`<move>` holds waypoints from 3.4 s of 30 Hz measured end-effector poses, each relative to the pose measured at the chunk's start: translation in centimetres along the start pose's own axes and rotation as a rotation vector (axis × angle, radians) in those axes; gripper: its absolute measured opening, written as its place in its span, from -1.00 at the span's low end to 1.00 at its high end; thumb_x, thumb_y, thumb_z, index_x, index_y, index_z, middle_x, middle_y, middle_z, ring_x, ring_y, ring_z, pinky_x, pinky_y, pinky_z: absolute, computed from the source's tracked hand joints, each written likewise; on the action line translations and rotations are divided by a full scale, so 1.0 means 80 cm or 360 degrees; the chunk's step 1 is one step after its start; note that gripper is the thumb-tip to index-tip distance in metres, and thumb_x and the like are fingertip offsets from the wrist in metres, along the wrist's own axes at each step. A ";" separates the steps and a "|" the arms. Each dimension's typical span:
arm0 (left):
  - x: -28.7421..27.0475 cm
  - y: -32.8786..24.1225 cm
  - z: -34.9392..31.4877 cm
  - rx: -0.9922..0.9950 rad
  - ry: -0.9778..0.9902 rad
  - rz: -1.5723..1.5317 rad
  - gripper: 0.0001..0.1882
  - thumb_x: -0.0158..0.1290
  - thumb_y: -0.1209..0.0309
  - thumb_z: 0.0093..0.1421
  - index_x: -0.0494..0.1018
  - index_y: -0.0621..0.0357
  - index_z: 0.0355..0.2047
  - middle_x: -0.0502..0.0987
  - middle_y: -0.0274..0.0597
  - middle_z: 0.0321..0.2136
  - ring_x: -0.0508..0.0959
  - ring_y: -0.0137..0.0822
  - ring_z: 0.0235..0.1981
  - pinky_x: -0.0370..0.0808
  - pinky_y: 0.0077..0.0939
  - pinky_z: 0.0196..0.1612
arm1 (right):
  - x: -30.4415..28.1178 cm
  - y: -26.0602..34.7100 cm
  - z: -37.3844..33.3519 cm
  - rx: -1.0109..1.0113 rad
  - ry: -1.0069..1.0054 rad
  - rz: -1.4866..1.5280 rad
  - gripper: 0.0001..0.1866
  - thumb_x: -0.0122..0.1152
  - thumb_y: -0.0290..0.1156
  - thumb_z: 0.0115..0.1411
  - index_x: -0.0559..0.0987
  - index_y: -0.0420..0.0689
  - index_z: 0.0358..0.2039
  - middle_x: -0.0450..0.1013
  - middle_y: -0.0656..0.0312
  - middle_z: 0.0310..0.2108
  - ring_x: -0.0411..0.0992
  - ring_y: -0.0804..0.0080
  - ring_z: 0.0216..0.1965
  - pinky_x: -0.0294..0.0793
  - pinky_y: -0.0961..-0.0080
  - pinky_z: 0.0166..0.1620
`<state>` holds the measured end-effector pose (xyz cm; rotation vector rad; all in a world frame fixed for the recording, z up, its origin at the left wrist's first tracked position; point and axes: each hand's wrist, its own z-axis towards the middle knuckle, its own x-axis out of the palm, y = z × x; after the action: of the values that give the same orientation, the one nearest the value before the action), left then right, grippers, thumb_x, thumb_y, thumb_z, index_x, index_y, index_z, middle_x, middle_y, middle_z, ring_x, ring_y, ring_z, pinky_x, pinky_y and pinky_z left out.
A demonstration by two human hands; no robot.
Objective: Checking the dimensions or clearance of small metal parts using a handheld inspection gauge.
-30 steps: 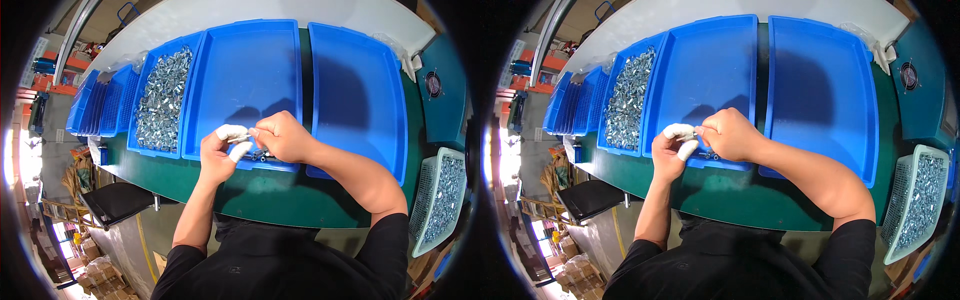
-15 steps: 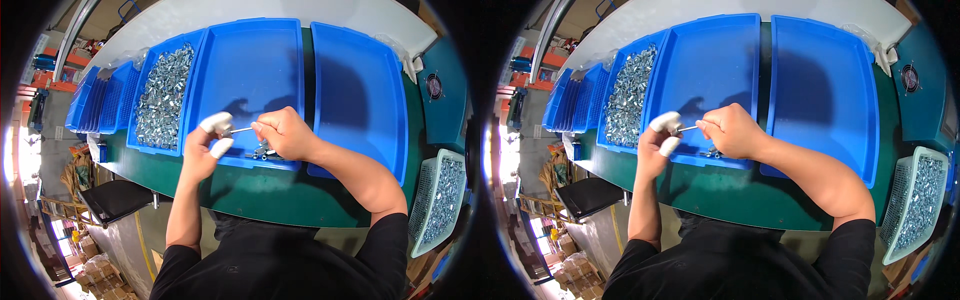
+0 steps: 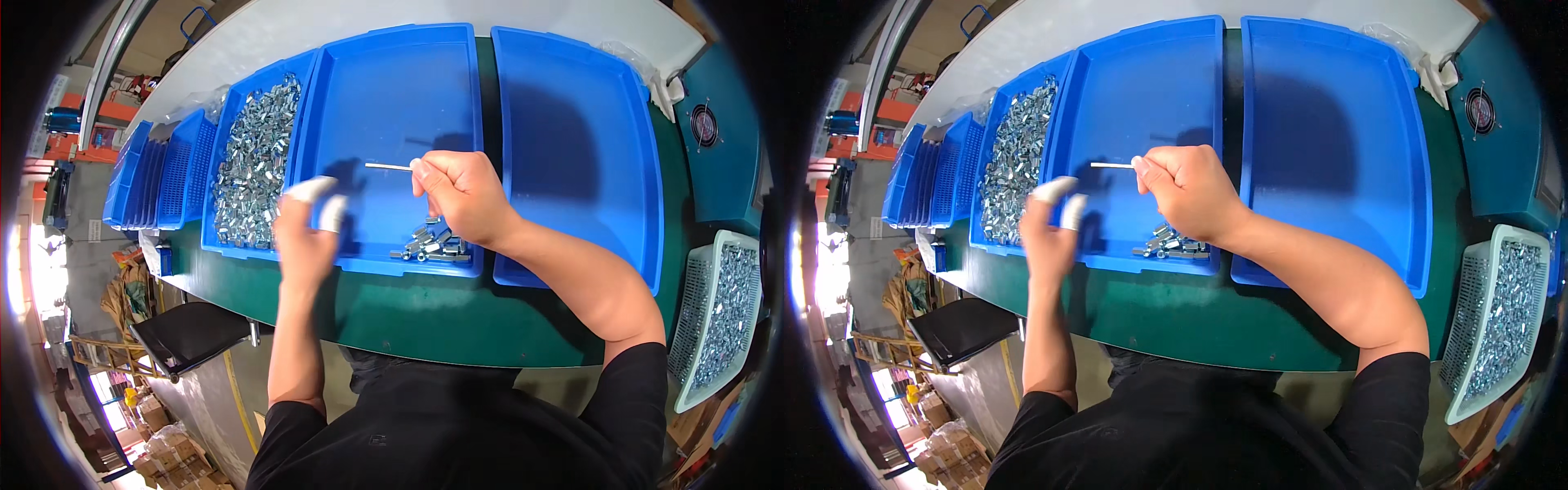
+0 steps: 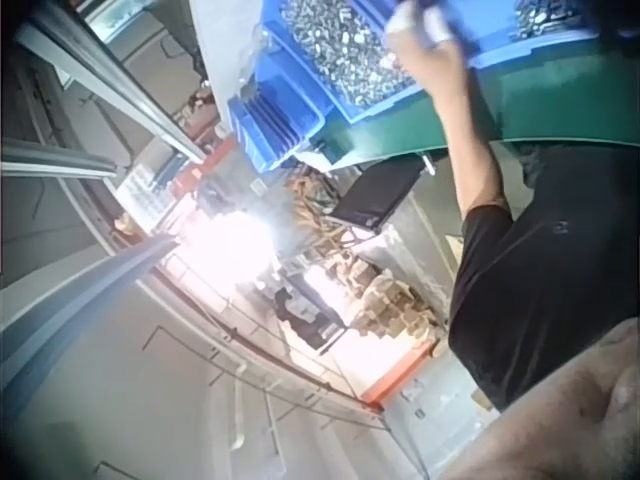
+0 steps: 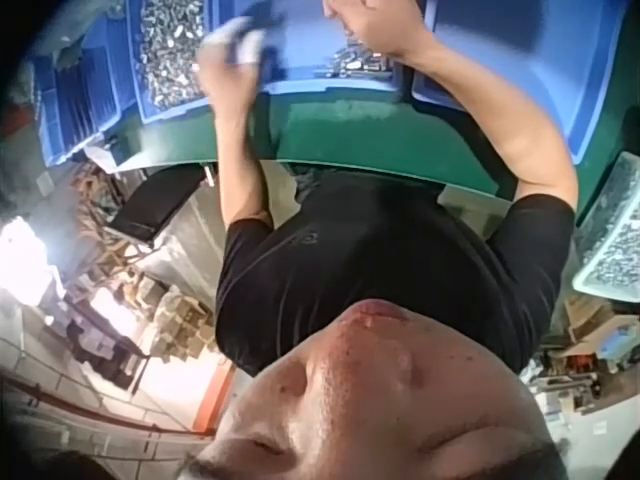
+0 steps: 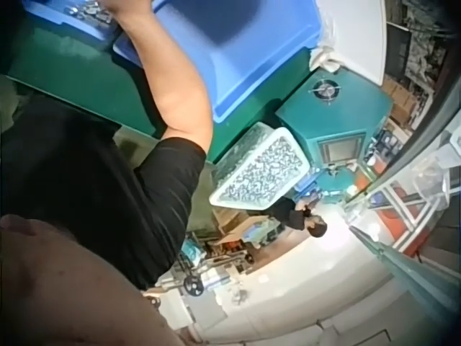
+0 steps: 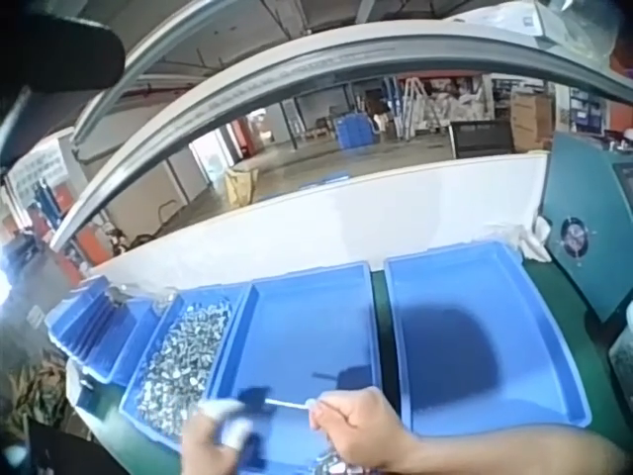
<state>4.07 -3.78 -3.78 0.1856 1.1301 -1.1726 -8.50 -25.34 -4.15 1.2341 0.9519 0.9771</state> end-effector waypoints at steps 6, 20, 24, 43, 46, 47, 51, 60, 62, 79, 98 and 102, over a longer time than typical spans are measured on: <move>0.059 -0.059 0.008 0.0166 0.0762 -0.0315 -0.73 0.25 0.58 0.02 0.57 0.23 -0.22 0.59 0.00 -0.22 0.56 0.01 -0.15 0.52 -0.21 -0.10 | 0.002 -0.005 0.002 -0.0069 -0.0021 0.0042 -0.62 0.00 -0.36 0.42 0.50 -0.24 -0.55 0.34 0.33 -0.71 0.32 0.66 -0.63 0.28 0.60 -0.52; 0.035 -0.020 -0.015 -0.1195 0.0023 -0.2217 -0.82 0.04 0.53 0.35 0.50 0.26 -0.07 0.54 -0.26 -0.36 0.52 -0.45 -0.36 0.48 -0.58 -0.22 | 0.004 -0.002 -0.001 -0.0028 0.0091 -0.0054 -0.60 0.04 -0.34 0.40 0.49 -0.25 -0.59 0.31 0.29 -0.76 0.33 0.61 -0.66 0.28 0.55 -0.54; 0.037 -0.019 -0.025 -0.1001 0.0036 -0.2189 -0.84 0.05 0.58 0.33 0.50 0.26 -0.09 0.55 -0.25 -0.36 0.53 -0.44 -0.36 0.49 -0.57 -0.23 | 0.006 -0.006 -0.002 -0.0121 0.0223 -0.0411 -0.63 0.09 -0.36 0.34 0.52 -0.25 -0.60 0.28 0.18 -0.78 0.21 0.50 -0.71 0.18 0.43 -0.56; 0.043 -0.019 -0.024 -0.0866 -0.0040 -0.2094 -0.79 0.11 0.68 0.23 0.52 0.23 -0.14 0.57 -0.26 -0.30 0.55 -0.44 -0.29 0.51 -0.56 -0.13 | 0.005 -0.002 -0.003 -0.0117 0.0139 -0.0420 -0.66 0.09 -0.38 0.32 0.53 -0.25 -0.59 0.29 0.16 -0.79 0.23 0.47 -0.73 0.19 0.43 -0.57; 0.042 -0.020 -0.026 -0.0732 0.0102 -0.1984 -0.80 0.11 0.67 0.23 0.53 0.24 -0.14 0.57 -0.25 -0.31 0.55 -0.44 -0.30 0.50 -0.56 -0.12 | 0.005 -0.002 -0.003 -0.0017 0.0144 -0.0348 -0.68 0.10 -0.39 0.31 0.53 -0.25 -0.57 0.30 0.15 -0.78 0.27 0.46 -0.72 0.20 0.42 -0.56; 0.043 -0.022 -0.025 -0.0742 0.0077 -0.1952 -0.83 0.13 0.65 0.24 0.53 0.25 -0.16 0.59 -0.26 -0.34 0.56 -0.45 -0.34 0.52 -0.57 -0.16 | 0.005 -0.002 -0.002 0.0035 0.0159 -0.0329 -0.69 0.10 -0.39 0.31 0.53 -0.25 -0.57 0.31 0.14 -0.77 0.28 0.45 -0.71 0.21 0.41 -0.56; 0.042 -0.038 -0.025 -0.0793 0.0283 -0.1686 -0.88 0.16 0.60 0.23 0.53 0.27 -0.22 0.61 -0.22 -0.41 0.57 -0.44 -0.43 0.53 -0.56 -0.29 | 0.011 -0.014 -0.007 -0.0380 0.0185 -0.0608 -0.72 0.12 -0.41 0.28 0.54 -0.24 -0.55 0.32 0.12 -0.76 0.30 0.44 -0.69 0.22 0.39 -0.55; 0.045 -0.033 -0.038 -0.0169 0.0157 -0.1348 -0.86 0.19 0.68 0.14 0.52 0.30 -0.29 0.61 -0.20 -0.38 0.60 -0.45 -0.35 0.53 -0.60 -0.26 | 0.006 0.002 -0.005 0.0360 0.0636 -0.0139 -0.64 0.09 -0.36 0.33 0.50 -0.21 -0.63 0.36 0.24 -0.77 0.29 0.56 -0.71 0.23 0.48 -0.59; 0.043 -0.046 -0.038 -0.0344 0.0078 -0.1315 -0.84 0.21 0.67 0.13 0.54 0.29 -0.26 0.61 -0.21 -0.37 0.61 -0.44 -0.32 0.55 -0.59 -0.22 | 0.006 0.007 -0.002 0.0444 0.0529 -0.0149 -0.61 0.08 -0.33 0.35 0.50 -0.19 -0.64 0.36 0.31 -0.76 0.29 0.63 -0.71 0.23 0.55 -0.59; -0.025 0.025 -0.014 -0.0365 -0.0417 0.0028 -0.72 0.27 0.48 0.15 0.56 0.23 -0.12 0.60 -0.08 -0.18 0.56 -0.14 -0.09 0.47 -0.36 0.00 | 0.007 -0.005 0.002 0.0030 0.0209 -0.0250 -0.59 0.00 -0.33 0.40 0.50 -0.25 -0.58 0.31 0.27 -0.77 0.35 0.57 -0.70 0.30 0.49 -0.56; 0.044 -0.029 -0.026 -0.0851 0.0096 -0.1654 -0.78 0.19 0.55 0.23 0.54 0.27 -0.11 0.59 -0.27 -0.34 0.54 -0.50 -0.36 0.49 -0.59 -0.25 | 0.007 -0.009 0.002 0.0043 0.0217 -0.0168 -0.60 0.01 -0.32 0.40 0.49 -0.25 -0.58 0.34 0.29 -0.75 0.35 0.62 -0.67 0.33 0.54 -0.53; 0.043 -0.022 -0.036 -0.0671 -0.0091 -0.1680 -0.73 0.15 0.60 0.23 0.55 0.29 -0.04 0.59 -0.20 -0.26 0.53 -0.44 -0.27 0.45 -0.58 -0.20 | 0.009 -0.009 0.002 -0.0010 0.0270 -0.0218 -0.59 0.00 -0.34 0.39 0.47 -0.26 -0.60 0.33 0.30 -0.77 0.35 0.62 -0.68 0.31 0.57 -0.53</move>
<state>0.77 -4.84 -7.08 -0.8634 1.4336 -1.7750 -8.08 -24.80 -4.90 1.0777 1.1498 0.9862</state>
